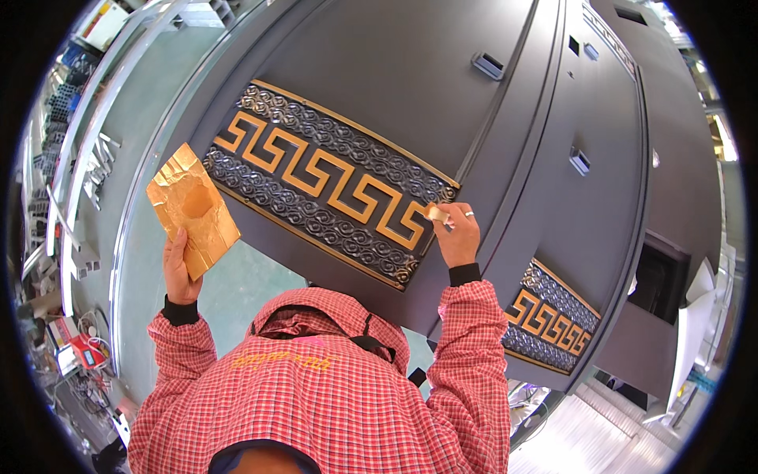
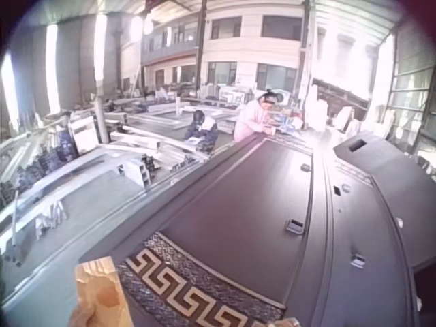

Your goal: The person applies gold leaf to a decorative Greek key pattern on a dark gray cabinet door. They hold a sheet of gold leaf in one hand and use a small tool to press and smooth the leaf into the recessed pattern, working along the design.

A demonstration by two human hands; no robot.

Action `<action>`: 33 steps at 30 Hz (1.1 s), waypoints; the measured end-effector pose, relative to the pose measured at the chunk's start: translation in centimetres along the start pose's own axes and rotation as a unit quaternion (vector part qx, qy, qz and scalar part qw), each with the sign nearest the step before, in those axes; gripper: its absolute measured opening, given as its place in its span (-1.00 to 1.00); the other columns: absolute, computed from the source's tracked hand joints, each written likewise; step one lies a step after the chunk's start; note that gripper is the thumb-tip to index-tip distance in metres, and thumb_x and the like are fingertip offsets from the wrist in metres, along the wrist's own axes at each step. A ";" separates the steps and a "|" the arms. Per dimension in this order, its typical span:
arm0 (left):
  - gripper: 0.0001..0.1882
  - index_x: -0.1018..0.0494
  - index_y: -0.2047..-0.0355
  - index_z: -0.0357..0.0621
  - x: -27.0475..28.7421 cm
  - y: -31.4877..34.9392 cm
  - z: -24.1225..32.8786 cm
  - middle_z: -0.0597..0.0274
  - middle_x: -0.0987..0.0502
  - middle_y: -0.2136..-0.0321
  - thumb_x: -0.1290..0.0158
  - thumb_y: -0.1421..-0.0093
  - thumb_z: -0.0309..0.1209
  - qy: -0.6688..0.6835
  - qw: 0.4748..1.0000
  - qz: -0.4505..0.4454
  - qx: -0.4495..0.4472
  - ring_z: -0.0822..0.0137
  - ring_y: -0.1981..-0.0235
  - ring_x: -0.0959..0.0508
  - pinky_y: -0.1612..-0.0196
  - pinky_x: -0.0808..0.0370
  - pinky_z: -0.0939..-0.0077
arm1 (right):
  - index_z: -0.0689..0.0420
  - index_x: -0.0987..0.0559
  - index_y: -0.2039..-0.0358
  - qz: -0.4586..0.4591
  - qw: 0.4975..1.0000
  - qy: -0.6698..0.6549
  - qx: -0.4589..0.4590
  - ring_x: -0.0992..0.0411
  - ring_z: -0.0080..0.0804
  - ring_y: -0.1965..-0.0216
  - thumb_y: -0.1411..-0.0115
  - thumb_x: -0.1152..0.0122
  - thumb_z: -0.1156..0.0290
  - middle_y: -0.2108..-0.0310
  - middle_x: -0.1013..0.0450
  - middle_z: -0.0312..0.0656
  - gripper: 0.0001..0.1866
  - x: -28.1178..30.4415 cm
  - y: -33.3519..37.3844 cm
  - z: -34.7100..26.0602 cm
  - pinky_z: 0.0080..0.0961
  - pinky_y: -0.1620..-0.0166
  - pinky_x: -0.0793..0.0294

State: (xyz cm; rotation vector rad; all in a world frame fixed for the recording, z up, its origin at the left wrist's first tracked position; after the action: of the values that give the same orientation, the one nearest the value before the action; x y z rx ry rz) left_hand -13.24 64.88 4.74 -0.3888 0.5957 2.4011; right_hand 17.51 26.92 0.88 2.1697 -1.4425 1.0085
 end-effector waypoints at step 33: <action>-0.66 -0.24 -0.08 -0.25 13.4 2.1 5.6 0.14 -0.44 0.02 0.15 -0.33 -0.40 0.076 0.994 0.081 -0.016 0.31 0.06 -0.51 0.04 -0.50 0.40 | 0.10 -0.56 0.36 -0.058 0.982 -0.043 0.176 -0.43 -0.23 0.32 0.11 -0.35 0.48 0.39 -0.43 -0.21 -0.77 -23.5 -1.4 -25.0 -0.38 0.27 -0.43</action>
State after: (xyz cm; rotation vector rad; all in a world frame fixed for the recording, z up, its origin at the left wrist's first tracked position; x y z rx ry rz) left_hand -25.46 72.95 4.73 -0.5606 0.6794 2.5543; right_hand 4.16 58.58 1.32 2.5423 -1.2292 1.2166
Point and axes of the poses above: each hand's wrist, its own y-axis away from the middle knuckle, its own x-axis out of the back of the hand, z = x × y, the point moved 7 cm from there along -y, towards the middle knuckle
